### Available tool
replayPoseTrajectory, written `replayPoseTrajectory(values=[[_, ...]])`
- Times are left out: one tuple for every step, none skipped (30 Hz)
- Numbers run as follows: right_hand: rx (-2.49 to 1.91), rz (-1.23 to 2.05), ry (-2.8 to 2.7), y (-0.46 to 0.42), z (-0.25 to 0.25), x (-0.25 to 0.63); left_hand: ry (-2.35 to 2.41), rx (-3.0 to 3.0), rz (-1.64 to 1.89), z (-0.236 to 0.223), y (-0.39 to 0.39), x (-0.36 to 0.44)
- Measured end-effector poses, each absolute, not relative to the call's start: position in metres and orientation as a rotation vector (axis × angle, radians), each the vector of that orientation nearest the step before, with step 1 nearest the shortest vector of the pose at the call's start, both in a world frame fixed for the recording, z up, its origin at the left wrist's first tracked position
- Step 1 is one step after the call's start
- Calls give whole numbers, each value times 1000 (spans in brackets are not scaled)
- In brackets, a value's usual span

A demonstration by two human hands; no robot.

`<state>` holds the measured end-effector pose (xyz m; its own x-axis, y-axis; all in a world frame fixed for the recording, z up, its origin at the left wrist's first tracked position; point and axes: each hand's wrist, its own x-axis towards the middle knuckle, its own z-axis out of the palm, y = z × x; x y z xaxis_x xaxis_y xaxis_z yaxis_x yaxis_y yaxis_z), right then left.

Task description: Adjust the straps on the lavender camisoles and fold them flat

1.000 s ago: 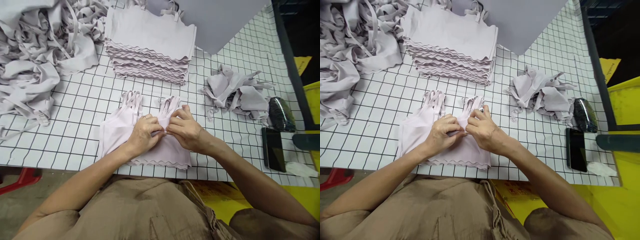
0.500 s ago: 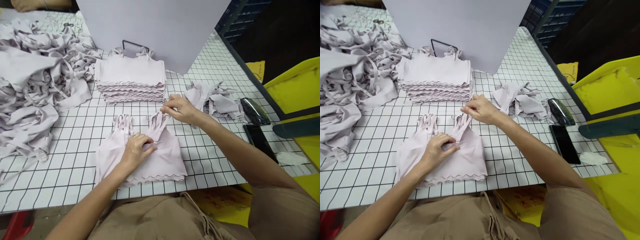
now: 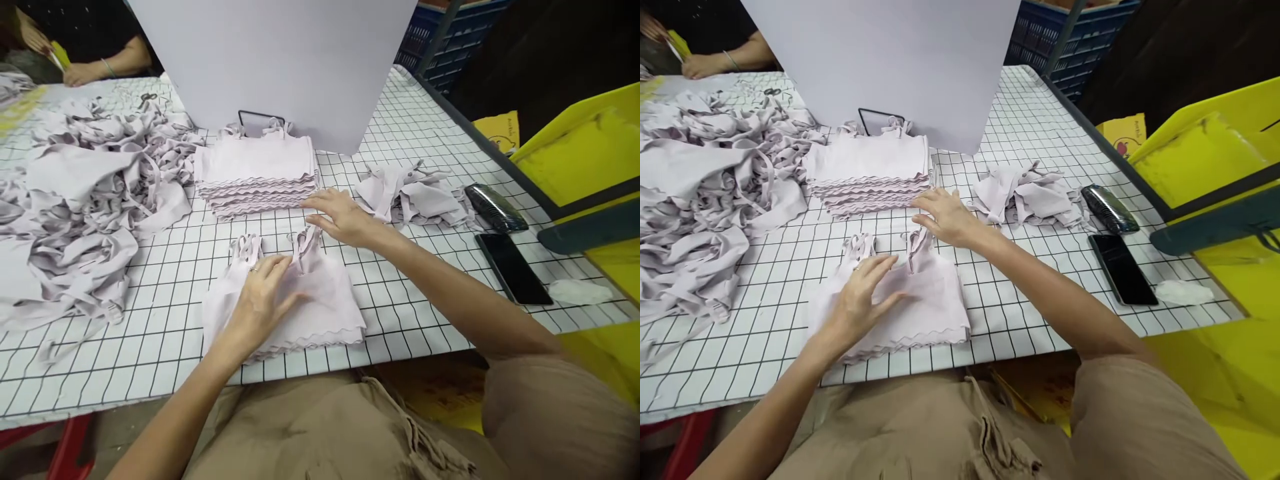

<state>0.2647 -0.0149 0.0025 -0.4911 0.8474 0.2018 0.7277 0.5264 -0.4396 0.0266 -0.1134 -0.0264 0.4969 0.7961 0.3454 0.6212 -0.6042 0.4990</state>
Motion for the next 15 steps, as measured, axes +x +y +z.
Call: replayPoseTrajectory(values=[[-1343, 383, -2396, -36, 1, 261, 1157, 2526, 743, -21, -122, 23], [-1369, 363, -2435, -60, -4, 258, 1123, 2604, 654, -19, -131, 21], [-1364, 351, -2496, -85, -10, 254, 1091, 2667, 553, -21, -139, 19], [-1331, 351, -2574, -110, -19, 252, 1069, 2711, 459, -25, -147, 17], [-1277, 364, -2660, -132, -28, 252, 1055, 2737, 390, -32, -152, 15], [-1268, 365, -2701, -151, -36, 253, 1046, 2747, 357, -39, -157, 13], [-1297, 361, -2699, -166, -43, 258, 1048, 2740, 360, -45, -160, 8], [-1354, 365, -2643, -176, -46, 265, 1079, 2711, 402, -48, -163, 0], [-1451, 365, -2513, -182, -47, 273, 1160, 2656, 468, -48, -165, -9], [-1559, 398, -2350, -185, -44, 282, 1298, 2577, 546, -46, -167, -21], [-1665, 484, -2171, -185, -39, 290, 1474, 2467, 613, -41, -169, -35], [-1765, 621, -1986, -183, -33, 297, 1688, 2335, 647, -35, -171, -49], [-1845, 799, -1808, -180, -27, 303, 1876, 2194, 589, -28, -172, -62], [-1894, 1003, -1643, -176, -20, 305, 1988, 2055, 480, -22, -173, -73], [-1911, 1207, -1488, -172, -15, 305, 2048, 1937, 376, -17, -173, -82]])
